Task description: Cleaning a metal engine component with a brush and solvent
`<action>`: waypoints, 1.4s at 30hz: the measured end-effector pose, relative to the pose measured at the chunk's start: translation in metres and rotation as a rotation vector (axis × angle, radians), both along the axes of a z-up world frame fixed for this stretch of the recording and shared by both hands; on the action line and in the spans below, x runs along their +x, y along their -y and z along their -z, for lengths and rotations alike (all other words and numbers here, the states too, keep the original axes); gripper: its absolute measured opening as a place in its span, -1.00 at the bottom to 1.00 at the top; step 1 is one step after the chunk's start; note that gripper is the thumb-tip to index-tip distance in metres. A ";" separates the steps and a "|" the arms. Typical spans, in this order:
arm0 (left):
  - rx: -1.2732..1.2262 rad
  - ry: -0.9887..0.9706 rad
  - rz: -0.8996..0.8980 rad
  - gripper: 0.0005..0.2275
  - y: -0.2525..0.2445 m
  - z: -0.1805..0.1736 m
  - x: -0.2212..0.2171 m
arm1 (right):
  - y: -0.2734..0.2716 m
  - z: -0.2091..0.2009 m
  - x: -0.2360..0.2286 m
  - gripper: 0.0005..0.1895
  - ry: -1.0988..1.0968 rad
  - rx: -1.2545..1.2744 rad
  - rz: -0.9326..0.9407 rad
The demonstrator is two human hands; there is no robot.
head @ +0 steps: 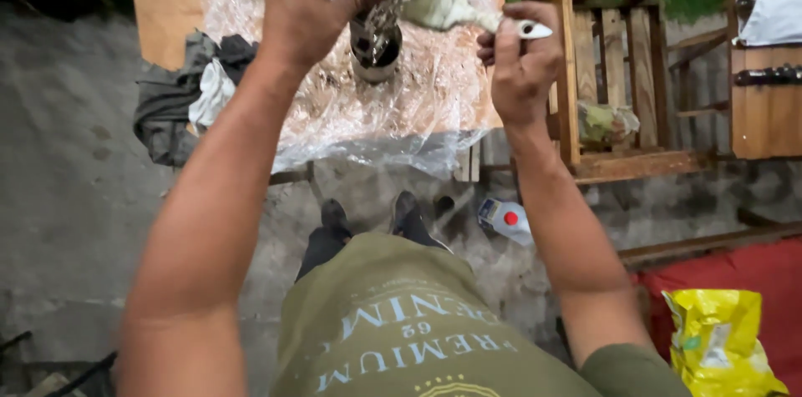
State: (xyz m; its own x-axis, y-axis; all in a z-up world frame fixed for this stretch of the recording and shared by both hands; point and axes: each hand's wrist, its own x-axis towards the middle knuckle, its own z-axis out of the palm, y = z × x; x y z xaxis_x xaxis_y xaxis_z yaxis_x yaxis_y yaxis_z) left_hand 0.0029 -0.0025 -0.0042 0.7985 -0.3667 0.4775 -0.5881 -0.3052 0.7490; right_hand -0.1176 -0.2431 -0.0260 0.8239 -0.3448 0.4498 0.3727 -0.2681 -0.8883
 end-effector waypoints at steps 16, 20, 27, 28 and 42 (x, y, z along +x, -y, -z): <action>0.032 -0.070 -0.003 -0.83 0.002 -0.002 -0.008 | 0.006 -0.038 -0.017 -0.90 0.116 0.079 0.105; 0.024 -0.039 0.021 -0.83 0.004 -0.006 -0.005 | 0.017 -0.048 -0.012 -0.87 0.153 0.083 0.189; 0.018 -0.238 -0.023 -0.80 0.001 -0.007 -0.003 | 0.001 -0.078 -0.010 -0.91 0.209 -0.007 0.035; 0.046 -0.145 -0.058 -0.81 0.002 -0.002 0.002 | 0.004 -0.079 -0.004 -0.91 0.281 -0.103 0.024; 0.097 -0.154 -0.056 -0.61 0.011 0.000 0.000 | 0.046 -0.127 0.027 -0.83 0.426 -0.259 0.175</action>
